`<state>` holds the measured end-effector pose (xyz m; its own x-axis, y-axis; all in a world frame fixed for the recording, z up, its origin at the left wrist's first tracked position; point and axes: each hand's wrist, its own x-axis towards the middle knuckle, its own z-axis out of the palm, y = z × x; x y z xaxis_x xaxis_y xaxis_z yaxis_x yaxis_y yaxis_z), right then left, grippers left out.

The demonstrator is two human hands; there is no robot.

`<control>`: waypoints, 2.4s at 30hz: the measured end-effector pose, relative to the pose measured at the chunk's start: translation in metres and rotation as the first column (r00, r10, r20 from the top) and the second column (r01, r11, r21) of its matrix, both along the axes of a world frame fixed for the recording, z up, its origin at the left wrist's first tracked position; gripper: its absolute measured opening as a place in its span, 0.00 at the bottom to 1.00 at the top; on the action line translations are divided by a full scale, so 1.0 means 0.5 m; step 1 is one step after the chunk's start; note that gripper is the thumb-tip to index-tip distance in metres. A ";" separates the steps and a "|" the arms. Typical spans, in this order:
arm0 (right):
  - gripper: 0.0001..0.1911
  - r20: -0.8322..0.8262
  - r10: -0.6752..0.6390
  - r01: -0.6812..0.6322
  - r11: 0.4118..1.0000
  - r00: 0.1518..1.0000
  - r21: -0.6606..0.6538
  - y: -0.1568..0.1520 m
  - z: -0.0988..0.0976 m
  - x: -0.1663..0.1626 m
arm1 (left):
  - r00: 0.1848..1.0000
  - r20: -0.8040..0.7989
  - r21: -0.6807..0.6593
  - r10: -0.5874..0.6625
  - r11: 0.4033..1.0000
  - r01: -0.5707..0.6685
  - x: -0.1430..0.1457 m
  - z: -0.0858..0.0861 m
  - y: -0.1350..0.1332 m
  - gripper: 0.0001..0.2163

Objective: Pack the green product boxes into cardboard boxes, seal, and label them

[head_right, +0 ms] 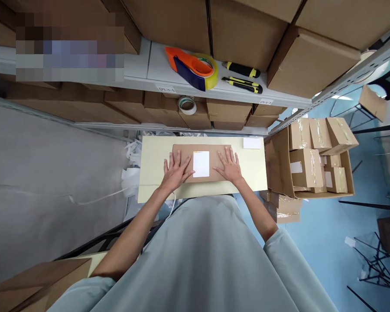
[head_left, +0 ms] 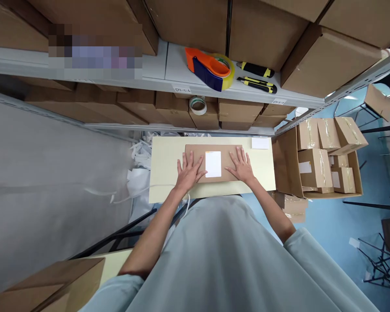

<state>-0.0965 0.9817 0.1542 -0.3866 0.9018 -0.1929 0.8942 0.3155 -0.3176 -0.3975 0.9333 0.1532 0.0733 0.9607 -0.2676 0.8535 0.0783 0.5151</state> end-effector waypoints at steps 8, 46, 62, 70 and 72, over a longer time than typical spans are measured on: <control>0.37 -0.294 -0.482 0.473 0.875 0.826 -0.105 -0.070 -0.059 0.013 | 0.831 0.053 -0.106 0.554 0.830 -0.547 -0.036 -0.033 -0.129 0.43; 0.20 0.162 -0.109 0.046 0.936 0.981 0.350 0.528 0.384 -0.327 | 0.760 0.553 0.451 0.342 0.644 -0.618 0.075 0.255 0.203 0.19; 0.32 -0.869 -0.386 -0.088 0.898 0.311 -0.430 0.114 0.265 -0.202 | 0.583 0.786 0.233 0.204 0.777 -0.585 0.098 0.280 0.021 0.14; 0.28 -0.801 -0.586 -0.143 0.788 0.127 -0.599 -0.040 0.240 -0.188 | 0.550 0.786 0.122 0.283 0.801 -0.587 0.139 0.275 -0.031 0.12; 0.28 -0.801 -0.588 -0.142 0.788 0.110 -0.599 -0.046 0.244 -0.179 | 0.548 0.792 0.110 0.269 0.820 -0.561 0.140 0.281 -0.035 0.12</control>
